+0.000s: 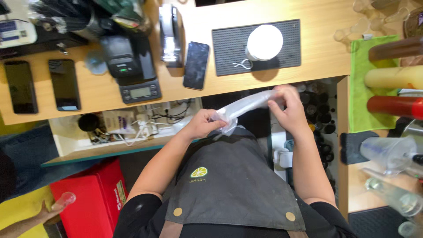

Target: The person prepares a cup of tea by adding ingredients from a small packet, pouring hot water from a dispenser, and stirring with a spoon. They then count cash and coins from a drawer and place the cup in a plastic carrier bag.

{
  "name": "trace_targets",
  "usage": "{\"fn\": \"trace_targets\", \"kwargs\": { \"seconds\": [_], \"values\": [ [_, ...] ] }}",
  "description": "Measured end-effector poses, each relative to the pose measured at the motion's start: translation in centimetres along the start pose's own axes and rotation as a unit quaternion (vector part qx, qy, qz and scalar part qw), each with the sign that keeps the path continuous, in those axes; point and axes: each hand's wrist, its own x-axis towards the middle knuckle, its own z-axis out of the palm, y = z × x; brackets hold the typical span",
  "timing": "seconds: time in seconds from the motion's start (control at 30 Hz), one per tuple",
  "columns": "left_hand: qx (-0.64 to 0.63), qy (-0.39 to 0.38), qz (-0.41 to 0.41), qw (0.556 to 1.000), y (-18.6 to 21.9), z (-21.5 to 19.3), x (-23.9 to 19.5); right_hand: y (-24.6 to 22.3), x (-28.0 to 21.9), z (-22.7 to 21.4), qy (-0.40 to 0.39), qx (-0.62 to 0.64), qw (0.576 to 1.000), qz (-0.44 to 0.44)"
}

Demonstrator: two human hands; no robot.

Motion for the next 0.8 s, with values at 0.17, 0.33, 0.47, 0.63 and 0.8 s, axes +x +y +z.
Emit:
{"fn": "trace_targets", "kwargs": {
  "seconds": [0.17, 0.33, 0.47, 0.63, 0.8],
  "values": [
    [0.147, 0.091, 0.069, 0.983, 0.7, 5.8, 4.2, -0.2, 1.1, -2.7, -0.028, 0.028, 0.989, -0.14],
    [0.125, 0.161, 0.078, 0.976, 0.4, 10.8, 8.0, 3.7, 0.6, 0.6, -0.279, 0.128, 0.946, -0.104],
    [0.096, 0.167, 0.115, 0.975, 0.8, 11.3, 7.1, 8.0, 0.6, 1.4, -0.322, 0.271, 0.907, -0.012],
    [0.178, 0.201, 0.127, 0.955, 2.1, 10.7, 4.8, 10.0, 0.6, 1.9, -0.297, 0.345, 0.889, 0.05],
    [0.116, 0.262, 0.162, 0.944, -1.2, 8.6, 6.3, 11.0, -1.4, 4.9, -0.236, 0.496, 0.834, 0.049]
  ]
}}
